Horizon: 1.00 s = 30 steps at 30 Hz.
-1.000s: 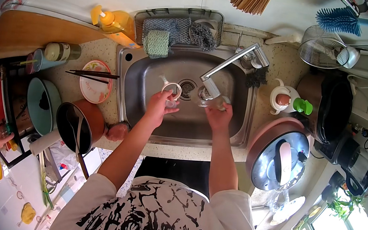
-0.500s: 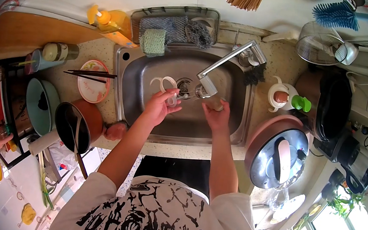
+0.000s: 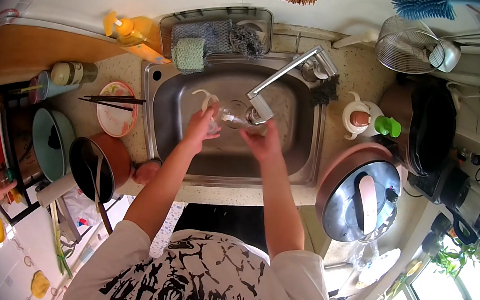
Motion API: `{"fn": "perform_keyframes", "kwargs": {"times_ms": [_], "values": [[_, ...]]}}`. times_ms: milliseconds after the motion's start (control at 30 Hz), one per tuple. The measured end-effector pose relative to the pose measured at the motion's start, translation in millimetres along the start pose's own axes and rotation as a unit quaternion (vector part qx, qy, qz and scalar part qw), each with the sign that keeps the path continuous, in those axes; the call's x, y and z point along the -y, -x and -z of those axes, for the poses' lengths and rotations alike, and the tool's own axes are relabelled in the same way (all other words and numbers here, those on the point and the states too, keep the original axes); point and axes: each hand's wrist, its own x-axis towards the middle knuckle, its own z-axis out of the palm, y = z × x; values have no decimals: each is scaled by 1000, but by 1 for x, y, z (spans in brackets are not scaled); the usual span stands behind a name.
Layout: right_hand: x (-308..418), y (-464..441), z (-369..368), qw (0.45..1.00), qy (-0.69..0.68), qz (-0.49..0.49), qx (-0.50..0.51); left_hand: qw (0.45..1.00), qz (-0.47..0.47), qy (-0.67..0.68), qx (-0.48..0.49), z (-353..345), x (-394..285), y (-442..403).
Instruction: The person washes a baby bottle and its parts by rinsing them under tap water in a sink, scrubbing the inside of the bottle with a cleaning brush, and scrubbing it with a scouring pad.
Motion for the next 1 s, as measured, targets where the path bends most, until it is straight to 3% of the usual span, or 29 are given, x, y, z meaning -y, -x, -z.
{"fn": "perform_keyframes", "kwargs": {"times_ms": [300, 433, 833, 933, 1000], "values": [[-8, -14, 6, 998, 46, -20, 33, 996, -74, -32, 40, 14, 0, 14], [-9, -16, 4, 995, 45, -47, 75, 996, -88, -15, 18, 17, -3, 22], [-22, -21, -5, 984, 80, -7, 157, 993, -121, -3, -10, 23, 0, 47], [-29, -8, -19, 980, 167, 105, 27, 994, -99, 32, -33, 32, 5, 48], [-29, 0, -28, 943, 280, 180, -21, 994, -94, 37, -47, 43, 8, 50]]}}
